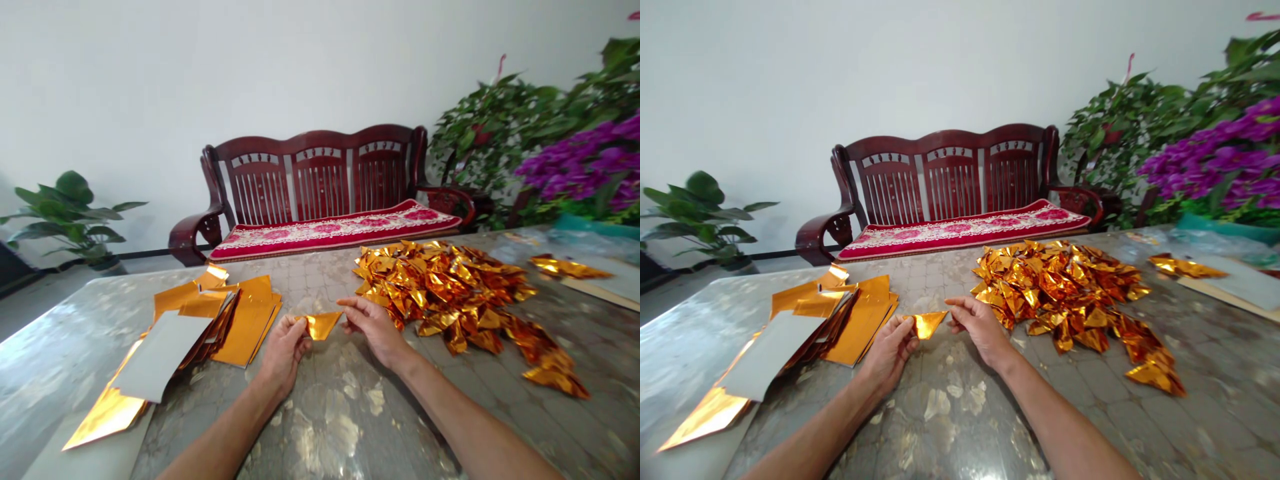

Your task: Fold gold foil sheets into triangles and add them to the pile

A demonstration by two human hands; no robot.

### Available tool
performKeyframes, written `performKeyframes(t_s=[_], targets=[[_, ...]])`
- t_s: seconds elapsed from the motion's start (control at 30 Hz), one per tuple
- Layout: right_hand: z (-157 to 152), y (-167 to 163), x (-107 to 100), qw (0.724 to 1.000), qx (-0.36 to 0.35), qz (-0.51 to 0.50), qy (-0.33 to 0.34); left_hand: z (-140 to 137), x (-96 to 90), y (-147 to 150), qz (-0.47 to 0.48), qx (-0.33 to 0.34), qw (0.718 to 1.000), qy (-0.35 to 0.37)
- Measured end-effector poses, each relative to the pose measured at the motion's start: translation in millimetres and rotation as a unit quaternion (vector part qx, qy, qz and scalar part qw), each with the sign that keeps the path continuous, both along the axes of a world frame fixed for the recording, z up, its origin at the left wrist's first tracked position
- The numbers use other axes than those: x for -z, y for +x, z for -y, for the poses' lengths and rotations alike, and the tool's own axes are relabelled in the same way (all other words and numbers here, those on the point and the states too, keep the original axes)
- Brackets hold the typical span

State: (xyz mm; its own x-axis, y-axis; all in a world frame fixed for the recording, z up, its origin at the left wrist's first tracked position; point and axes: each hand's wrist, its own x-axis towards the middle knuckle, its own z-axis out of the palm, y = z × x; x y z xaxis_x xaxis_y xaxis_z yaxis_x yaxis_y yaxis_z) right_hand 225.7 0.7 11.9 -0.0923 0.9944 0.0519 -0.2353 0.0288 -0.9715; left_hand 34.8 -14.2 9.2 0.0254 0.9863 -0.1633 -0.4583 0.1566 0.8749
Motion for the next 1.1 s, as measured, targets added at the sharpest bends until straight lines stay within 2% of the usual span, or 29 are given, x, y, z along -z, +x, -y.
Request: performKeyframes(t_s=[0.17,0.47,0.77,0.93,1.1], targets=[[0.1,-2.3,2.3,0.998,-0.051,0.004,0.026,-0.5,0.0,0.3,0.003,-0.013,1.0,-0.015],[-2.4,3.6,5.1,0.996,-0.052,0.049,0.059,-4.2,4.8,-1.2,-0.069,-0.008,0.997,0.024],[-0.2,3.8,-0.5,0.993,-0.055,0.064,0.083,-1.6,2.2,0.9,-0.091,-0.024,0.996,-0.008],[-0.7,3.3,-2.7,0.99,-0.031,0.089,0.103,0.7,-2.3,2.1,-0.083,-0.01,0.996,-0.023],[0.1,-1.3,-2.0,0.991,0.019,0.098,0.091,1.8,-2.2,2.5,-0.053,0.01,0.998,-0.024]])
